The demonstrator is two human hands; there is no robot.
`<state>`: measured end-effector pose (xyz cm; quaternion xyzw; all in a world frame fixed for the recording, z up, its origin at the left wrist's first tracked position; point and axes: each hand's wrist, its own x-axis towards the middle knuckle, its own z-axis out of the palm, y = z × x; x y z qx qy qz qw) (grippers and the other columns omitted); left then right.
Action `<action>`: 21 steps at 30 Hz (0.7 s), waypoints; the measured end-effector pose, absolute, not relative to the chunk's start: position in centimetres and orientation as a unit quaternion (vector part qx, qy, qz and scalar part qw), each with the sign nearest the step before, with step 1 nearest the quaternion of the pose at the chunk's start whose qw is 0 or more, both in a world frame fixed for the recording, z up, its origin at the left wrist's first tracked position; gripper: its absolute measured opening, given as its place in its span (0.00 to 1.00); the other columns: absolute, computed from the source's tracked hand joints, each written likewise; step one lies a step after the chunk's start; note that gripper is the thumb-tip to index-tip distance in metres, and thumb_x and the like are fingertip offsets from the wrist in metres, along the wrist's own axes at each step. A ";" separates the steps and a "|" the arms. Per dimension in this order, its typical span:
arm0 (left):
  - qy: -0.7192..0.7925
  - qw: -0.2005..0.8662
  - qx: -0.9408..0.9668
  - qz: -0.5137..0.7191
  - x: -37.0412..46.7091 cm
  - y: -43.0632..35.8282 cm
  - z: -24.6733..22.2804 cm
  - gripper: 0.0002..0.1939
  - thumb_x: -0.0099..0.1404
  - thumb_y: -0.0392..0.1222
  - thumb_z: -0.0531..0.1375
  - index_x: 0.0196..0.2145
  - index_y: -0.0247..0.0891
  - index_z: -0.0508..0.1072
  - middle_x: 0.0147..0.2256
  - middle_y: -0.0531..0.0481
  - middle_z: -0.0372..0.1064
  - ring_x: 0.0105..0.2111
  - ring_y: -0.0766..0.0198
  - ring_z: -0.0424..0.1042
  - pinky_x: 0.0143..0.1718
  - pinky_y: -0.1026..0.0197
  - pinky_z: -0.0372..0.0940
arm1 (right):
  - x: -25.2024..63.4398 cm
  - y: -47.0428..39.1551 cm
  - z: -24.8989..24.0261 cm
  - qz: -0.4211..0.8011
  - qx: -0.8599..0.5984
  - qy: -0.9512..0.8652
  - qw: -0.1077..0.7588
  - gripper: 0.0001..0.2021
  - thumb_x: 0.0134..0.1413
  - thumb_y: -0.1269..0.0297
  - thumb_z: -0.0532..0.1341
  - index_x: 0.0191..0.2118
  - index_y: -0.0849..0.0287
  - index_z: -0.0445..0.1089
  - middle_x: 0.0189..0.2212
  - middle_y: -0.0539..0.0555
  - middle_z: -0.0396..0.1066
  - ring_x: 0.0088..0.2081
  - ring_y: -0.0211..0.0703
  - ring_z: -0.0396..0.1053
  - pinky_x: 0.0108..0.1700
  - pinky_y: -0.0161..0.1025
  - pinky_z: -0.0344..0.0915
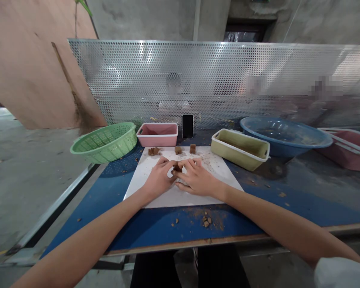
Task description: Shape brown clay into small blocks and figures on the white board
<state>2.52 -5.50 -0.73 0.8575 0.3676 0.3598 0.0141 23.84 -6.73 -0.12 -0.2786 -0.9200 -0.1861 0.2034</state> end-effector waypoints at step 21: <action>0.398 -0.004 0.849 0.348 2.6 -5.4 -1.3 0.28 0.67 0.36 0.65 0.63 0.42 0.65 0.45 0.45 0.78 0.50 0.50 0.70 0.53 0.48 0.69 | 23.7 -5.8 -0.5 0.032 -0.465 -0.802 0.373 0.14 0.65 0.52 0.61 0.48 0.56 0.67 0.46 0.59 0.74 0.51 0.55 0.70 0.55 0.54 0.56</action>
